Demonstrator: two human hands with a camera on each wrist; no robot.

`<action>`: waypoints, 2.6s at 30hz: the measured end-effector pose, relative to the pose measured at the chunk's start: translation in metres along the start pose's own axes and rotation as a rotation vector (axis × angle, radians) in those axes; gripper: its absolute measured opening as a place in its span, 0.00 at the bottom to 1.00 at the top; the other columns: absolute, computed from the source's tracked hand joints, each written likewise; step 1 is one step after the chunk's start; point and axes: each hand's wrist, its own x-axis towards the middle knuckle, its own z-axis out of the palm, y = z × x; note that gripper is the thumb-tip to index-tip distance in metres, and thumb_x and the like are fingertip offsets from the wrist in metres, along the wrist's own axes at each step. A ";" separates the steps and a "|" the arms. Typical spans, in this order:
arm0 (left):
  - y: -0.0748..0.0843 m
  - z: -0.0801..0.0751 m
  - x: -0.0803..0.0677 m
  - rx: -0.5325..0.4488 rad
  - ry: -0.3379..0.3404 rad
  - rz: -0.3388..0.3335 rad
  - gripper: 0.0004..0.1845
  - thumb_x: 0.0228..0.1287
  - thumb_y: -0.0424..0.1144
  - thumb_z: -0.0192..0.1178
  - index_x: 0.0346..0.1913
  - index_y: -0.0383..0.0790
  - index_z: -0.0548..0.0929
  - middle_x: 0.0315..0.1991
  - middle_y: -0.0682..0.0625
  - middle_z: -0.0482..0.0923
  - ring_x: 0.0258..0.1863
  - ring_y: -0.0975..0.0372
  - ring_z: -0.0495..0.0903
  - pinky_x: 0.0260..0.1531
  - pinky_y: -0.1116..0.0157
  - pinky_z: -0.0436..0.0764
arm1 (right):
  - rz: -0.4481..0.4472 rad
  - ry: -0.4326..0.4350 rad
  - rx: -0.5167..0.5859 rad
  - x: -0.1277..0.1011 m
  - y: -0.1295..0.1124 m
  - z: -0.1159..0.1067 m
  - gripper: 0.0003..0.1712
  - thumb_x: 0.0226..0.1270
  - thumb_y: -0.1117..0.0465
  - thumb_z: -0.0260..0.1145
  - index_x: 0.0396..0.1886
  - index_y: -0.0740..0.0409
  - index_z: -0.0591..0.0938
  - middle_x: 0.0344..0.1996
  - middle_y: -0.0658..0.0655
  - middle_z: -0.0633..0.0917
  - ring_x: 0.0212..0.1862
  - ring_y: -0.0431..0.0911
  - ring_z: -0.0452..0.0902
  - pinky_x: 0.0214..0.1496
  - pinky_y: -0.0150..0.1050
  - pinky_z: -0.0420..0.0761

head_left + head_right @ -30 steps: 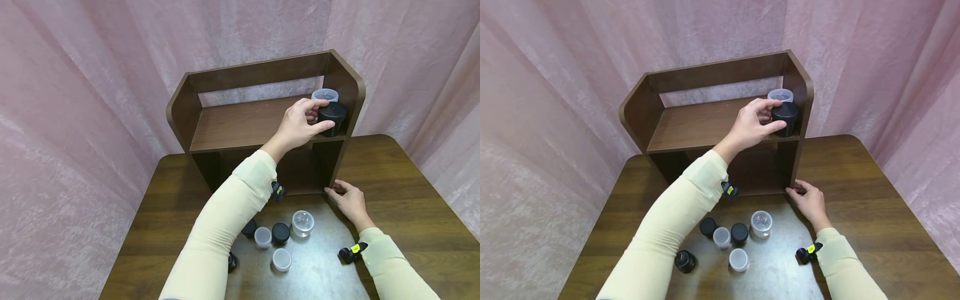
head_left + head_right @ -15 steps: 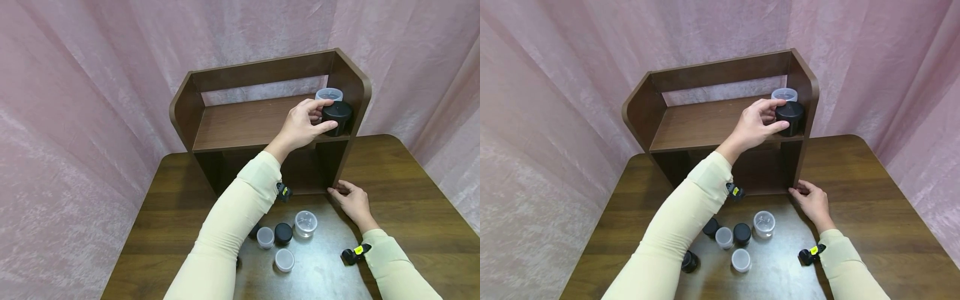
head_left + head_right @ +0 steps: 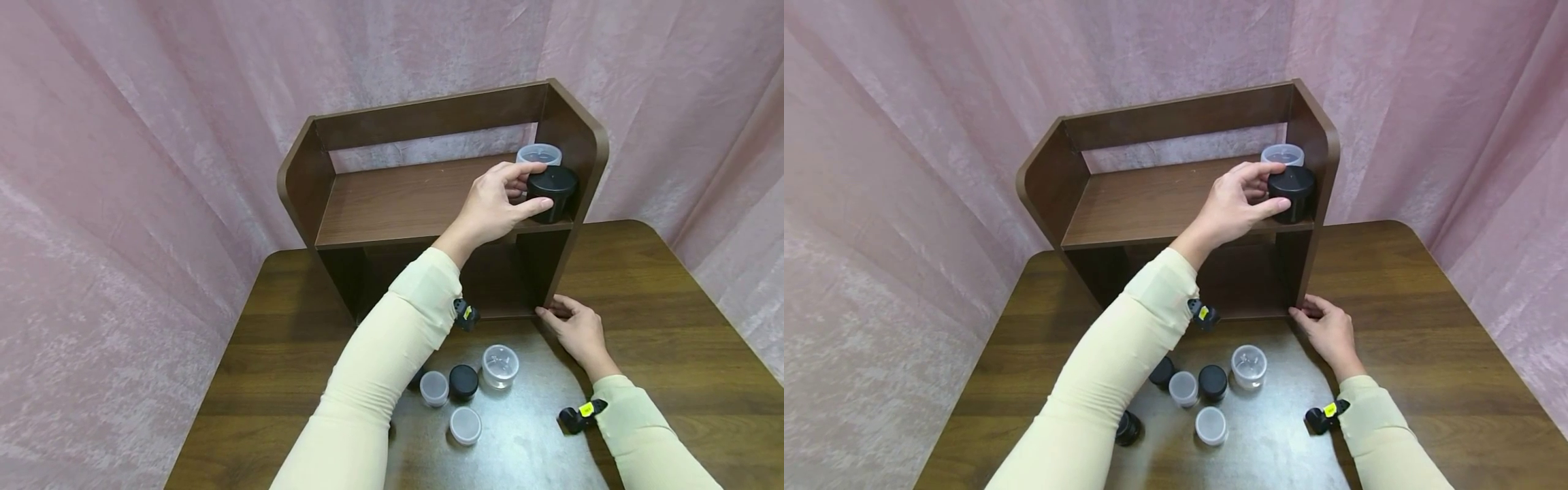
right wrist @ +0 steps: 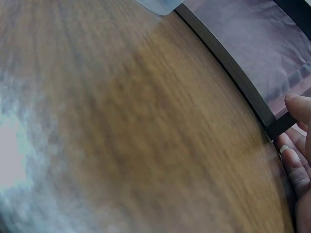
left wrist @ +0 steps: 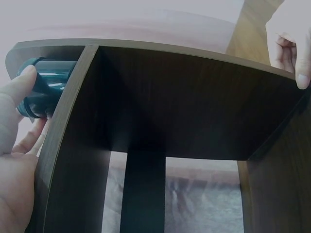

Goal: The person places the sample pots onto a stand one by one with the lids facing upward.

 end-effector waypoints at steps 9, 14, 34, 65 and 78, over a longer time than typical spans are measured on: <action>0.001 0.001 0.002 0.002 0.000 -0.007 0.29 0.55 0.43 0.72 0.61 0.47 0.78 0.48 0.54 0.74 0.44 0.72 0.76 0.47 0.82 0.72 | 0.001 -0.006 0.000 0.001 0.001 -0.001 0.31 0.63 0.47 0.68 0.56 0.67 0.79 0.42 0.64 0.86 0.44 0.55 0.82 0.40 0.27 0.75; 0.001 0.000 0.001 -0.016 -0.003 -0.018 0.29 0.54 0.42 0.72 0.61 0.47 0.78 0.48 0.54 0.74 0.44 0.72 0.76 0.46 0.82 0.72 | -0.002 -0.012 0.011 0.001 0.000 -0.001 0.32 0.63 0.47 0.68 0.56 0.67 0.79 0.42 0.64 0.86 0.44 0.55 0.82 0.39 0.26 0.74; -0.002 -0.011 -0.005 -0.175 0.054 -0.053 0.28 0.54 0.40 0.73 0.59 0.45 0.78 0.50 0.55 0.77 0.49 0.67 0.78 0.49 0.79 0.73 | 0.007 -0.038 0.029 0.004 0.002 0.001 0.34 0.63 0.45 0.67 0.57 0.67 0.78 0.43 0.65 0.85 0.45 0.56 0.82 0.38 0.21 0.72; -0.015 -0.100 -0.107 -0.314 0.074 0.050 0.25 0.55 0.25 0.67 0.58 0.31 0.77 0.47 0.35 0.79 0.48 0.43 0.79 0.51 0.58 0.79 | 0.023 -0.021 0.013 0.011 0.008 0.000 0.35 0.63 0.43 0.67 0.58 0.68 0.77 0.44 0.65 0.85 0.46 0.57 0.82 0.46 0.45 0.78; -0.006 -0.124 -0.149 -0.195 0.012 0.008 0.22 0.56 0.22 0.65 0.55 0.26 0.77 0.45 0.36 0.79 0.45 0.49 0.79 0.51 0.52 0.78 | 0.028 -0.034 0.024 0.013 0.000 0.002 0.36 0.62 0.42 0.67 0.58 0.67 0.77 0.45 0.65 0.85 0.47 0.56 0.82 0.46 0.44 0.77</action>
